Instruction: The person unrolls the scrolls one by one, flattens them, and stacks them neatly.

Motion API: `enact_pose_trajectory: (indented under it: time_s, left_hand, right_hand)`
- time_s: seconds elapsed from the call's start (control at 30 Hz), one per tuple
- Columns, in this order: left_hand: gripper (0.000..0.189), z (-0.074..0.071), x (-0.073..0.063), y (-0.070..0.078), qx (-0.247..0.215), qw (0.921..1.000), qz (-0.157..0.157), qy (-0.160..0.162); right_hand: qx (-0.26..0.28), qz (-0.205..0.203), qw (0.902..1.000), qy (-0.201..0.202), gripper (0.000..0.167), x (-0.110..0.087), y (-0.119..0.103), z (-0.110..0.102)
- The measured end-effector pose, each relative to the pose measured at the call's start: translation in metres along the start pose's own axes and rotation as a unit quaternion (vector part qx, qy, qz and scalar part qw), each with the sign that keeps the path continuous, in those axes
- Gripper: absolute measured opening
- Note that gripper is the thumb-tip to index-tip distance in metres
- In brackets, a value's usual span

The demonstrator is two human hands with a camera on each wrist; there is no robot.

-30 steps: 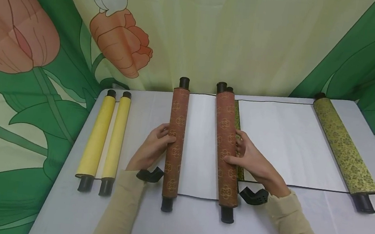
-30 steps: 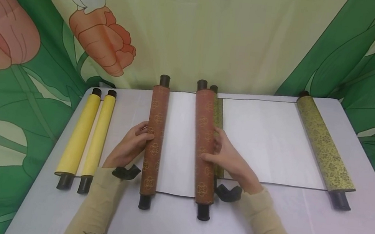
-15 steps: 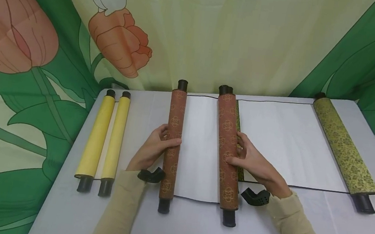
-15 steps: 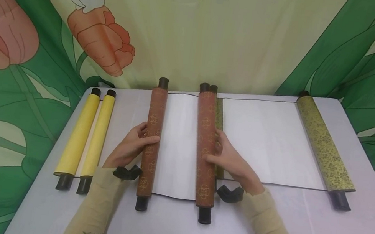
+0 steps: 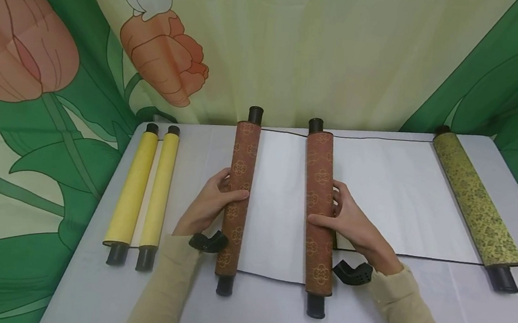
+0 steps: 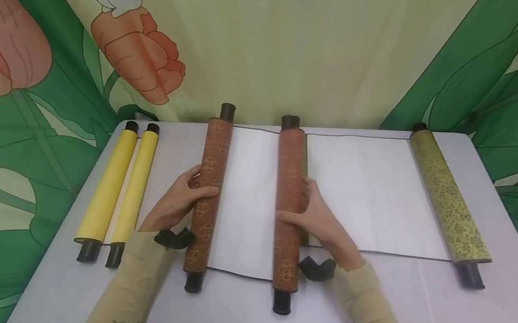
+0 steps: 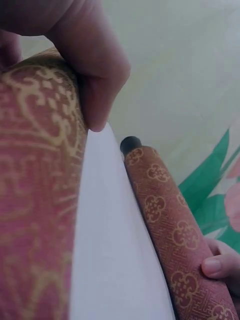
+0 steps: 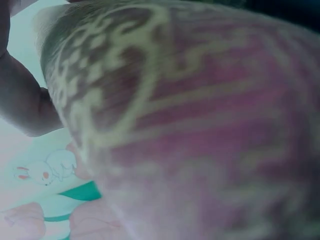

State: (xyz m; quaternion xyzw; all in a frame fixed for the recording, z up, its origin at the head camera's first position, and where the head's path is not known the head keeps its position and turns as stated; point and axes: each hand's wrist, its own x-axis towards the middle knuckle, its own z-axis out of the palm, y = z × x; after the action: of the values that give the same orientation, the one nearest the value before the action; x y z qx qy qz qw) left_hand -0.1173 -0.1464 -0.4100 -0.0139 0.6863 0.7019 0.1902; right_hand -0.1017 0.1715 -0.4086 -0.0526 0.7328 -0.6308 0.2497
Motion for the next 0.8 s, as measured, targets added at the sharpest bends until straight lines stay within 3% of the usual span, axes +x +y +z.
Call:
enact_pose_trajectory:
  time_s: [0.3,0.8]
  left_hand:
    - [0.072,-0.007,-0.003,0.001,0.033,0.9994,0.001,0.014]
    - [0.075,-0.015,-0.004,0.001,0.038,0.999,-0.021,0.009]
  right_hand:
    - [-0.037,-0.008,0.9993,0.0,0.099,-0.006,-0.004,-0.007]
    - [0.007,-0.023,0.9996,-0.018,0.097,-0.007,0.001,-0.018]
